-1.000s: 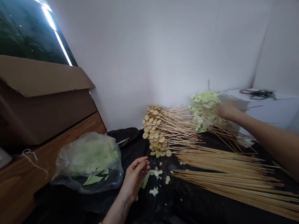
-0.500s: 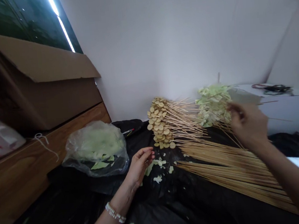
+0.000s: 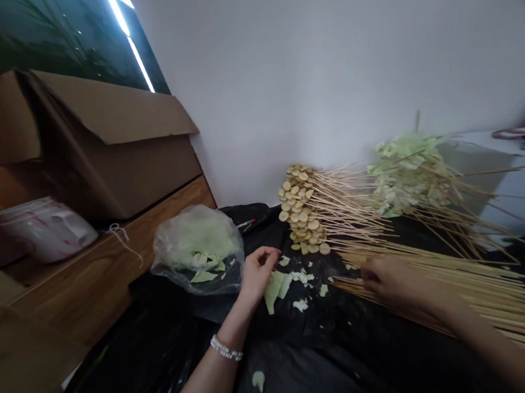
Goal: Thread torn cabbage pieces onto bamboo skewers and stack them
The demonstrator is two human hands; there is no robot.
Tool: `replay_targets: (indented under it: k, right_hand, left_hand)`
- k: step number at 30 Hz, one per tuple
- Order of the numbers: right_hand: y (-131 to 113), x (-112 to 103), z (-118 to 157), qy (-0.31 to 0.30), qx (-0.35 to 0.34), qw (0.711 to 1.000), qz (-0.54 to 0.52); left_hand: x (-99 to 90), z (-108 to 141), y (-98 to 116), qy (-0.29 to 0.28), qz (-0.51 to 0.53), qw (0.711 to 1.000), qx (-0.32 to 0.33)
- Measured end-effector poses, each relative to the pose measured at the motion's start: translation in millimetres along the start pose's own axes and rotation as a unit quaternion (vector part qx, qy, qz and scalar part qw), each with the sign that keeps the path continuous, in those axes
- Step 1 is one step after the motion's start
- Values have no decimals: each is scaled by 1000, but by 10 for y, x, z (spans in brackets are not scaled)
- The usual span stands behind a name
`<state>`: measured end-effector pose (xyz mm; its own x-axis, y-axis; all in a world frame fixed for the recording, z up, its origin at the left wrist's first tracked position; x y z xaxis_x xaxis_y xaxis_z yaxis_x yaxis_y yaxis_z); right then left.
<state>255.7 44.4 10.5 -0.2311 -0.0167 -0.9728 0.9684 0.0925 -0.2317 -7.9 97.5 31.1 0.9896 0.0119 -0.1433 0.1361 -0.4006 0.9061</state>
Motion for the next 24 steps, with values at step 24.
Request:
replay_targets:
  k: [24]
  right_hand:
    - [-441, -138, 109, 182, -103, 976, -59]
  left_hand:
    - [-31, -2, 183, -28, -84, 994, 65]
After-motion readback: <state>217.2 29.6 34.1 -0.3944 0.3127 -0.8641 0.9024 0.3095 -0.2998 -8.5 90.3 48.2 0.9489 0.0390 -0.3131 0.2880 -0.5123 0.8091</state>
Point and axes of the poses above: each hand's wrist, its own z-axis away from the middle knuckle, its own x-axis out of the palm, y = z × x, the point moved 10 cm from there along -z, towards the middle knuckle, and after that the axes turned 11 degrees about x, right-handed, at the moved point
